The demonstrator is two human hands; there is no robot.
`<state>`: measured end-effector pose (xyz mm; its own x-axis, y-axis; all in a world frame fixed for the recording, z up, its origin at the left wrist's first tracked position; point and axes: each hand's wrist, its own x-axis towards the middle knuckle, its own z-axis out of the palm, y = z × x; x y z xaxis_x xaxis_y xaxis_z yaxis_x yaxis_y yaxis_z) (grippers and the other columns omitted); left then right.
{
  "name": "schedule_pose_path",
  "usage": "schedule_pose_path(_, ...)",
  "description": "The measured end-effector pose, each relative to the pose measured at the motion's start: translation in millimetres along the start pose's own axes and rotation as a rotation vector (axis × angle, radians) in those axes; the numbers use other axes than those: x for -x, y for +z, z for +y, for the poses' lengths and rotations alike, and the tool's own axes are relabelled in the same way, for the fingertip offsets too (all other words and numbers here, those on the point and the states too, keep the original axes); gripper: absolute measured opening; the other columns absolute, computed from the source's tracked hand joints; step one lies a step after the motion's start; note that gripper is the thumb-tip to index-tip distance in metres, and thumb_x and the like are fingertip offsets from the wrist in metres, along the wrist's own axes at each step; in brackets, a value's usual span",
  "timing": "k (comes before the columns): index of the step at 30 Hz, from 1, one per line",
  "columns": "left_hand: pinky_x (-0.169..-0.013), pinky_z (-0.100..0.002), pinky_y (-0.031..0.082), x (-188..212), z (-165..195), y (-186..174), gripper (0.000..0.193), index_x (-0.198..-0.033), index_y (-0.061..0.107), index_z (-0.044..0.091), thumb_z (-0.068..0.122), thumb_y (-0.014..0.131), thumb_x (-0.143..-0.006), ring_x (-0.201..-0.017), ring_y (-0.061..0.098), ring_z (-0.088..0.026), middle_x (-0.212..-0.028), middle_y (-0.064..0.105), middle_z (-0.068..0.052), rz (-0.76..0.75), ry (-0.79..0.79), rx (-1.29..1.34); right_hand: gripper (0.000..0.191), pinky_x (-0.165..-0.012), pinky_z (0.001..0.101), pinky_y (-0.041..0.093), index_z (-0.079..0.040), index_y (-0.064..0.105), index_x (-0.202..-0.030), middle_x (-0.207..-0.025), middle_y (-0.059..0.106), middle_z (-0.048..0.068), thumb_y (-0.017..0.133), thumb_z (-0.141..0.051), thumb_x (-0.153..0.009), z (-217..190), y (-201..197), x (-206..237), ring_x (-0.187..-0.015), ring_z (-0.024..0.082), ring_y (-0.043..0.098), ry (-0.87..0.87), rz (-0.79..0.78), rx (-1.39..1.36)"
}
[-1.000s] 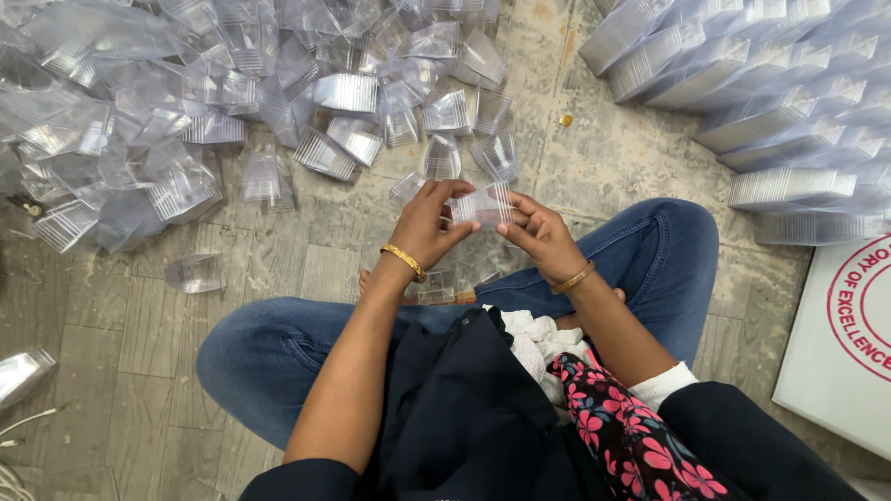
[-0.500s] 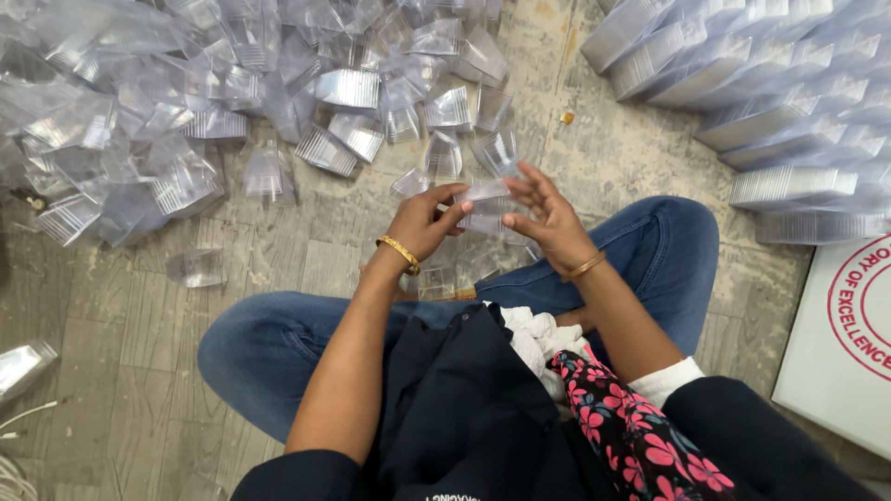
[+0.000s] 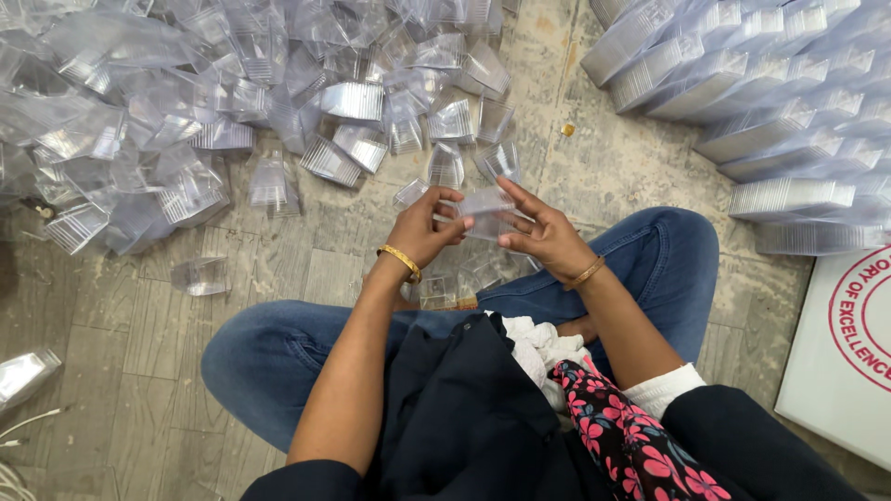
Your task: The person sits on the floor among scattered clear plastic cups and repeatedly picks up loose cups one at a time, fitting them together to build stacks, and sets the finished stacks with other stacked piles of cups.
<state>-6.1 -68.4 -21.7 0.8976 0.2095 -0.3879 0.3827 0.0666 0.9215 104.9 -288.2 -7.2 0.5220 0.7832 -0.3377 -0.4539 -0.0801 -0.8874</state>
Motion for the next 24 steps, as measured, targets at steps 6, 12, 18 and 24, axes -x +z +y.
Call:
schedule_pose_path(6,-0.077,-0.031,0.061,8.1,11.9,0.3,0.050,-0.124,0.058,0.008,0.008,0.082,-0.080,-0.092,0.069,-0.017,-0.117,0.063,-0.006,-0.028,0.192,-0.028,0.089,-0.114,0.0347,0.048,-0.014,0.035,-0.156,-0.154,0.046,0.014,0.077,0.008,-0.081,-2.1,8.0,-3.2,-0.142,0.021,0.046,-0.158,0.028,0.078)
schedule_pose_path(12,-0.075,-0.028,0.060,1.3,11.6,-7.9,0.042,-0.131,0.059,0.009,0.000,0.066,-0.091,-0.090,0.072,-0.015,-0.120,0.069,-0.010,0.289,0.308,-0.173,0.074,-0.108,0.0439,0.047,-0.008,0.058,-0.136,-0.133,0.055,0.016,0.091,-0.005,-0.069,-7.7,-7.1,2.5,-0.126,0.034,0.052,-0.357,0.423,1.225)
schedule_pose_path(18,-0.078,-0.027,0.063,-2.7,11.3,-26.8,0.028,-0.122,0.067,0.005,-0.003,0.055,-0.098,-0.087,0.077,-0.014,-0.112,0.074,-0.009,0.576,0.326,0.042,0.080,-0.103,0.0467,0.046,-0.009,0.057,-0.139,-0.133,0.052,0.019,0.091,-0.011,-0.066,2.5,-12.0,-5.5,-0.128,0.039,0.045,-0.080,0.569,1.471)
schedule_pose_path(24,-0.075,-0.027,0.061,0.3,16.3,-28.6,0.025,-0.119,0.066,0.005,-0.001,0.056,-0.097,-0.088,0.076,-0.015,-0.113,0.073,-0.008,0.615,0.305,0.033,0.050,-0.111,0.0452,0.047,-0.005,0.063,-0.132,-0.132,0.061,0.016,0.078,-0.003,-0.085,14.1,4.7,-15.9,-0.128,0.033,0.056,-0.576,0.363,1.367)
